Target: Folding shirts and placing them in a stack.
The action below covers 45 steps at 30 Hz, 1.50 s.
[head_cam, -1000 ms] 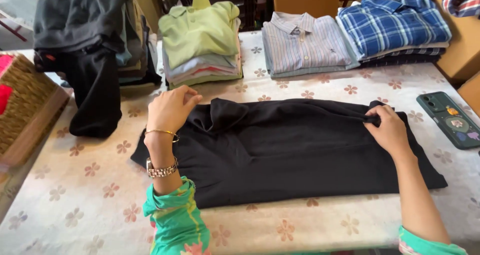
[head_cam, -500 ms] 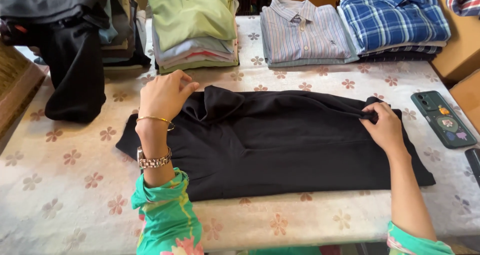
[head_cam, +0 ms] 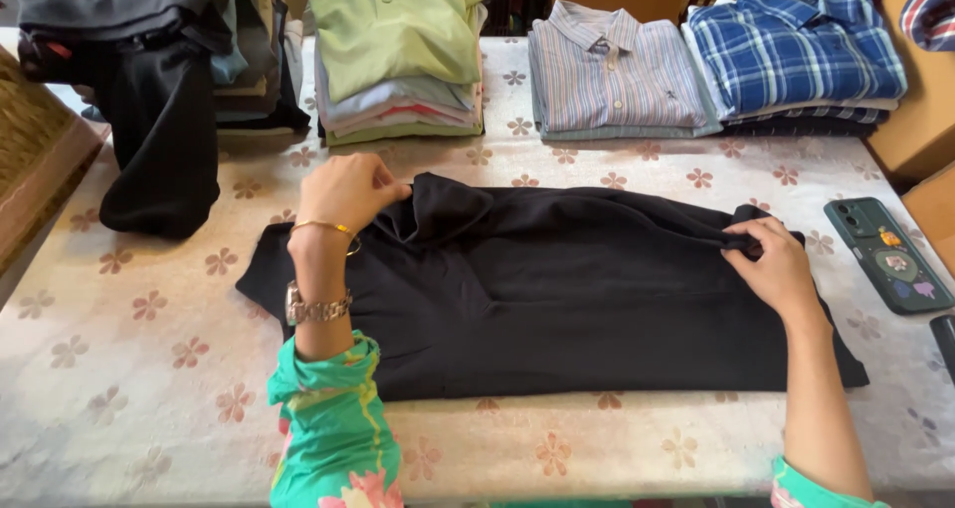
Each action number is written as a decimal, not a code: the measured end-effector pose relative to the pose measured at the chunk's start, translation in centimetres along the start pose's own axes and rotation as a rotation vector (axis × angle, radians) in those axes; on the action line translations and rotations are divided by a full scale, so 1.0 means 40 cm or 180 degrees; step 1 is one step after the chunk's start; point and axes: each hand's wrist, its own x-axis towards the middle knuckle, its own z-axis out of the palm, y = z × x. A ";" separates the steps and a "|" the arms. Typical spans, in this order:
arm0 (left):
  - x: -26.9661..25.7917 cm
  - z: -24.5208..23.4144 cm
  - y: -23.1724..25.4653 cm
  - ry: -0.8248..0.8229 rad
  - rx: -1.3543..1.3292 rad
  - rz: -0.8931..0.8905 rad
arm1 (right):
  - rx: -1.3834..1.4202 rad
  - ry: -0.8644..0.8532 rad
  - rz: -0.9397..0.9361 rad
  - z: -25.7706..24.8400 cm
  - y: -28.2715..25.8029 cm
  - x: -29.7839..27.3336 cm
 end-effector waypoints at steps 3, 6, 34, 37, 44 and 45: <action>0.019 0.078 -0.020 -0.0313 0.0122 0.0023 | -0.0006 0.0023 0.0113 -0.003 -0.005 -0.011; 0.033 0.103 0.033 -0.0626 0.0491 -0.0046 | -0.0255 0.0346 -0.0016 -0.004 -0.005 -0.015; 0.004 0.164 -0.333 0.0368 -0.1055 0.0943 | -0.0052 0.1163 0.0108 0.033 0.320 -0.031; 0.022 0.220 -0.362 0.0321 -0.1772 0.0631 | -0.0821 0.0807 -0.0181 0.012 0.255 -0.023; 0.012 0.203 -0.428 0.0314 -0.2210 -0.0145 | 0.1179 0.0866 0.0450 0.055 0.339 -0.035; 0.013 0.197 -0.432 0.0214 -0.1937 -0.0025 | 0.0774 0.0876 0.0351 0.054 0.325 -0.032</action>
